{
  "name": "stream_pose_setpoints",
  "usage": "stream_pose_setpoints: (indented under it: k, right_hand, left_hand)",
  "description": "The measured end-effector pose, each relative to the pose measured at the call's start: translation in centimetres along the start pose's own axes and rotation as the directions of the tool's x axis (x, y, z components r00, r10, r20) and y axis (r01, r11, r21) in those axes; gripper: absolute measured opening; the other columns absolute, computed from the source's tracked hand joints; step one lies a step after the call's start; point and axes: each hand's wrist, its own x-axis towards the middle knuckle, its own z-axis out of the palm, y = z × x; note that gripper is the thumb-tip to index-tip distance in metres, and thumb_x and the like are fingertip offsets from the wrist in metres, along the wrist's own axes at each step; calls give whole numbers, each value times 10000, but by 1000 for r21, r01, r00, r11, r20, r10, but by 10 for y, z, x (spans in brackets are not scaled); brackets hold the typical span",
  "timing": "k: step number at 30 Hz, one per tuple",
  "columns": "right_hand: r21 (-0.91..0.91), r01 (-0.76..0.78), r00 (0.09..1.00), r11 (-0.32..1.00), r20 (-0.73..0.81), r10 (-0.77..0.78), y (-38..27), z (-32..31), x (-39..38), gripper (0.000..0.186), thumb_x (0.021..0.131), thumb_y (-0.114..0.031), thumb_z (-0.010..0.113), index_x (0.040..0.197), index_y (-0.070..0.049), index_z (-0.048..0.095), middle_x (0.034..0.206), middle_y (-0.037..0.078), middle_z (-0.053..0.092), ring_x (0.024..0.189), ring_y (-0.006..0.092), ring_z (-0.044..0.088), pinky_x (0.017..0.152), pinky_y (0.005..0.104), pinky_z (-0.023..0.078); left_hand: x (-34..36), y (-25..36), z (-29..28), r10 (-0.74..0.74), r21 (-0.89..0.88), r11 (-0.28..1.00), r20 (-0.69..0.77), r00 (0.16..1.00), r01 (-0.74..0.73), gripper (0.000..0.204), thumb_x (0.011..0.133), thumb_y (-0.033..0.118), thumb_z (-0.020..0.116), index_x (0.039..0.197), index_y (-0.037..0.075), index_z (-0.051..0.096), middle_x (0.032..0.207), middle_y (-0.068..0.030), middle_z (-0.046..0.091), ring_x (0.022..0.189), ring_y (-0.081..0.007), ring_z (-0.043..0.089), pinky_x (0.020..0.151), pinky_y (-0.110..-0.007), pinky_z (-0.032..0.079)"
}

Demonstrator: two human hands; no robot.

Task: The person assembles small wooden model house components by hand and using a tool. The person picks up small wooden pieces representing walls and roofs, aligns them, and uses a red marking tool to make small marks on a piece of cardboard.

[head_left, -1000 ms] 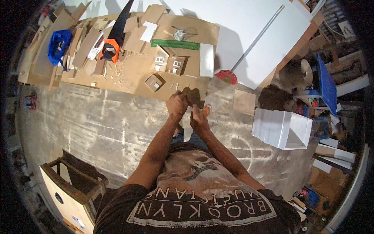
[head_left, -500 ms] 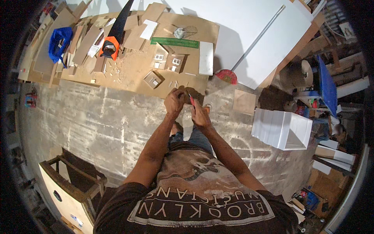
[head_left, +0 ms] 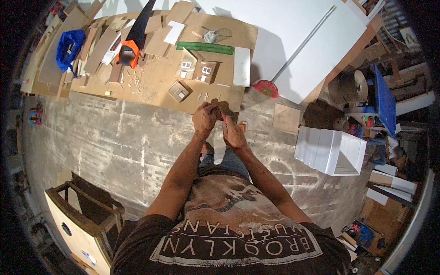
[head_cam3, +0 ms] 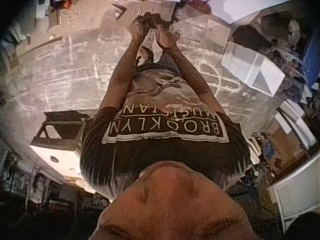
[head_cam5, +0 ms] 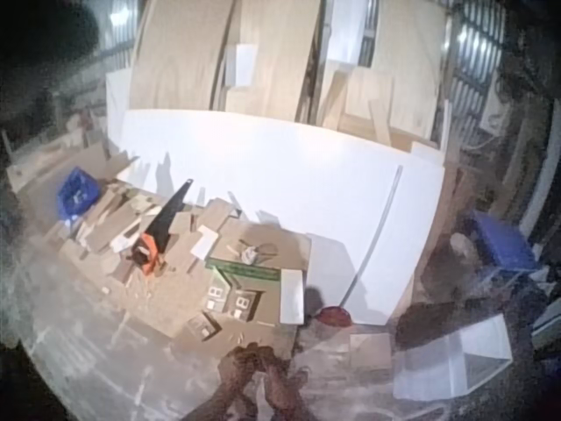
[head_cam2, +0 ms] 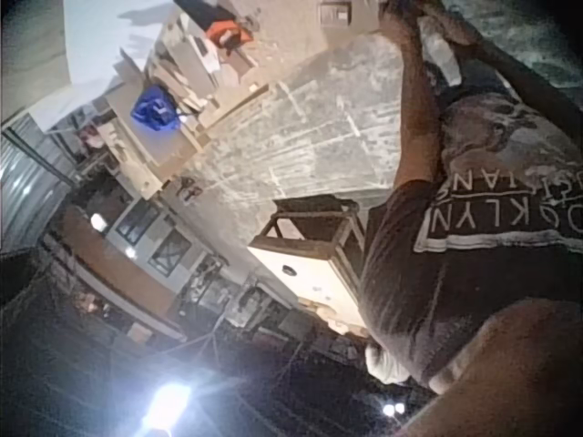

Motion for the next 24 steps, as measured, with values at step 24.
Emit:
stream_pose_setpoints:
  k: [24]
  right_hand:
    - [-192, 48, 999, 980, -15, -51, 8, 16, -34, 479, 926, -79, 532, 1361, 58, 385, 823, 284, 633, 858, 484, 643, 734, 576, 485]
  left_hand:
    - [5, 19, 1, 0, 322, 946, 87, 996, -28, 142, 833, 267, 660, 892, 157, 727, 938, -63, 688, 846, -346, 693, 698, -491, 543]
